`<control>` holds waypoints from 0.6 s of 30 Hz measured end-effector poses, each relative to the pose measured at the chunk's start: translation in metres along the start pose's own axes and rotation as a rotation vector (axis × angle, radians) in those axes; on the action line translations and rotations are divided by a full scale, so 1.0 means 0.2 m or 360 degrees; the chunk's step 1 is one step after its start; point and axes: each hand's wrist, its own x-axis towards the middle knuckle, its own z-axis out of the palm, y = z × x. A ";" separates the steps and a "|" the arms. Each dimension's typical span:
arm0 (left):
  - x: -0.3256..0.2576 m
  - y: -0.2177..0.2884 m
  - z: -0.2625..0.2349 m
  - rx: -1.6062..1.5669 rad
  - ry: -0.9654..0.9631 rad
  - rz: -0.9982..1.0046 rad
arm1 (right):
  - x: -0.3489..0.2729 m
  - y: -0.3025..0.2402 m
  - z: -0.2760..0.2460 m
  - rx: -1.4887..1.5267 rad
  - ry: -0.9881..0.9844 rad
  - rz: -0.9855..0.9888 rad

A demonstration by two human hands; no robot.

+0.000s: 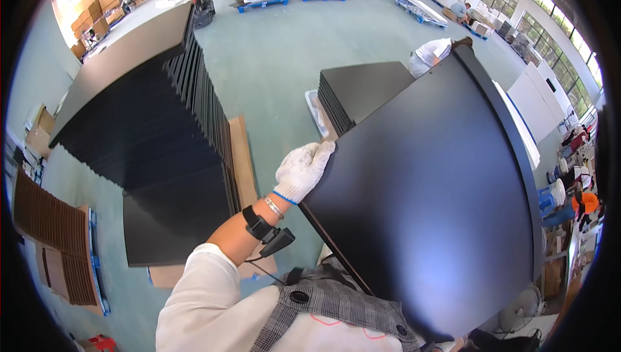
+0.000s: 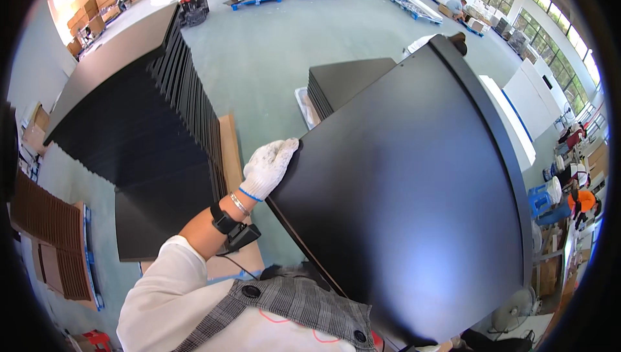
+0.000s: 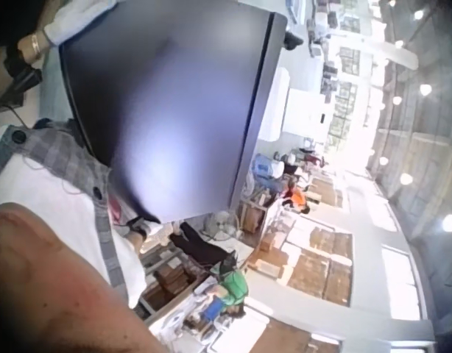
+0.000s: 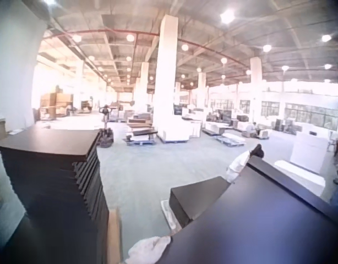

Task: Applying a black coating to the edges and surfaces of furniture panels and stacking them on a pallet.

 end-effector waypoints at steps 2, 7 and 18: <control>0.31 -0.06 0.01 0.0036 0.0076 -0.0052 | 0.16 -0.28 0.06 -0.0031 0.0011 -0.0002; 1.09 -0.18 -0.08 0.0023 0.0114 -0.0308 | 0.59 -0.97 0.13 -0.0235 0.0038 0.0009; 2.49 -0.64 -0.45 0.0124 0.0467 -0.0617 | 1.42 -2.51 0.10 -0.1289 0.0076 -0.0074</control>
